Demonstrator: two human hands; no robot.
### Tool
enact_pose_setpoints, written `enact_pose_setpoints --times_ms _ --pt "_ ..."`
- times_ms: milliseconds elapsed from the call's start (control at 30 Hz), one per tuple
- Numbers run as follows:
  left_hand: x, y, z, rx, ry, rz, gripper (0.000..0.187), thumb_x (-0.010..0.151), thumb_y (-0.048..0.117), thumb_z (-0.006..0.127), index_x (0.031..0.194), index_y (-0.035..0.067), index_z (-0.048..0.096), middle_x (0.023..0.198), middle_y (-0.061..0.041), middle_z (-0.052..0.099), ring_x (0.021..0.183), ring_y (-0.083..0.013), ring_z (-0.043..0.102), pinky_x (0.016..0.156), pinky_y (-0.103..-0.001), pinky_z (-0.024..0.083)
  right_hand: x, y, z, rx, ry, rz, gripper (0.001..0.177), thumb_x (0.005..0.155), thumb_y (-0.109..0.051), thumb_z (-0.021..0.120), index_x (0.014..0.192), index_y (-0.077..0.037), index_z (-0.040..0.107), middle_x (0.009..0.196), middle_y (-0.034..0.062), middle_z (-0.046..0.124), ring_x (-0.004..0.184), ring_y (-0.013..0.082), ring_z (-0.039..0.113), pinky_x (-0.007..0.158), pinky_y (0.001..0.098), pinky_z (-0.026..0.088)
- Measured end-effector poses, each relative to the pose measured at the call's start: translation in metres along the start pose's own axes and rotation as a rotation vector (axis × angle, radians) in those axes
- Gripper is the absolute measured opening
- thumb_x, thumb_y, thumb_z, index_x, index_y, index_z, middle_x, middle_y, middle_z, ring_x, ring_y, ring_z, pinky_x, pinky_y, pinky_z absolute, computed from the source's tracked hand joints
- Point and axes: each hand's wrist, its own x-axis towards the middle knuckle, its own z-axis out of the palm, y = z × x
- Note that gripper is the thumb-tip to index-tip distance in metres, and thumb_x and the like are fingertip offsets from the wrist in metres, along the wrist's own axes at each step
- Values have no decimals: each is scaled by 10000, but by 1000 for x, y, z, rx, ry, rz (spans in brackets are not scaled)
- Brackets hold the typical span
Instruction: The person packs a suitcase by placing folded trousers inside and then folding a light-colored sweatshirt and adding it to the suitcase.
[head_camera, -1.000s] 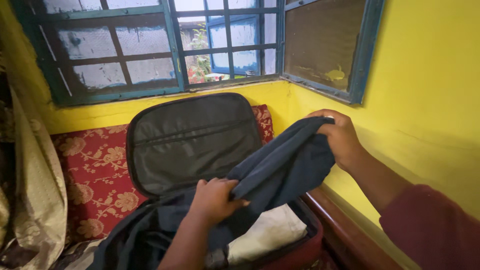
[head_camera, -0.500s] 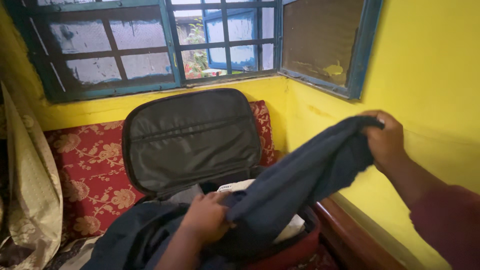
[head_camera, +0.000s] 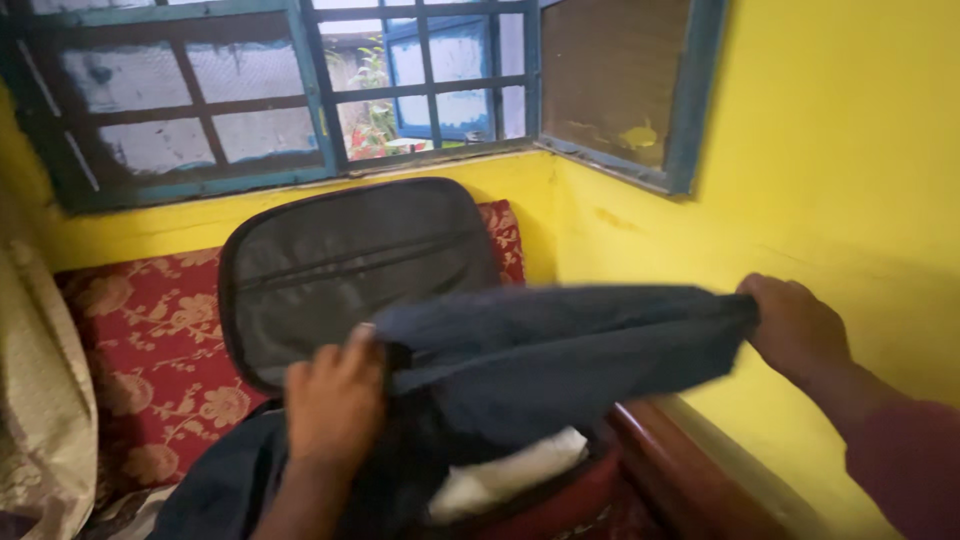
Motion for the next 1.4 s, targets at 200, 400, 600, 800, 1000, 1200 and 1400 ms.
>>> enact_pose_setpoints --times_ms 200,400,600,800,1000,1200,1400 --pt "-24 -24 -12 -16 -848 -109 677 872 494 695 1486 388 430 1557 84 373 1466 -181 329 1165 -532 300 -5 -30 5 -97 -56 -160 75 927 -203 590 981 -167 629 1047 66 672 1105 303 643 864 481 526" --pt "-9 -6 -7 -155 -974 -325 419 895 448 651 1312 408 670 1526 52 452 1508 -201 325 1220 -590 252 2 -48 25 183 -74 -347 265 729 -70 646 976 -162 672 1009 52 685 1068 301 614 870 442 509" --pt "39 78 -5 -669 -313 -218 618 756 510 804 1252 181 637 1277 -57 644 1255 -280 561 1050 -437 455 1 -99 3 372 142 -528 251 699 -44 647 930 -125 700 960 53 696 943 329 591 856 419 490" --pt "43 163 10 -954 -377 -226 670 742 244 824 1350 124 570 1265 -135 615 1227 -341 548 1020 -450 445 -2 -167 -6 440 312 -800 204 732 -68 704 936 -90 699 961 92 667 984 349 587 856 451 453" --pt "58 137 114 -1374 293 -464 187 905 30 563 1054 6 674 1001 -137 676 961 -310 656 871 -413 511 2 -181 4 464 177 -861 468 627 36 603 1076 -76 677 1071 115 643 1059 358 600 933 439 503" --pt "86 94 60 -1849 -111 -521 151 979 79 579 1124 55 612 881 -85 639 790 -213 566 702 -375 458 0 -154 9 521 12 -712 515 659 62 583 1142 -95 671 1086 121 640 1085 364 608 898 439 506" --pt "59 106 -26 -999 47 -36 691 698 208 827 1318 123 532 1089 -197 650 961 -410 646 747 -489 516 11 -129 10 676 211 -555 370 710 23 657 1069 -58 625 1056 139 676 1034 351 644 851 409 526"
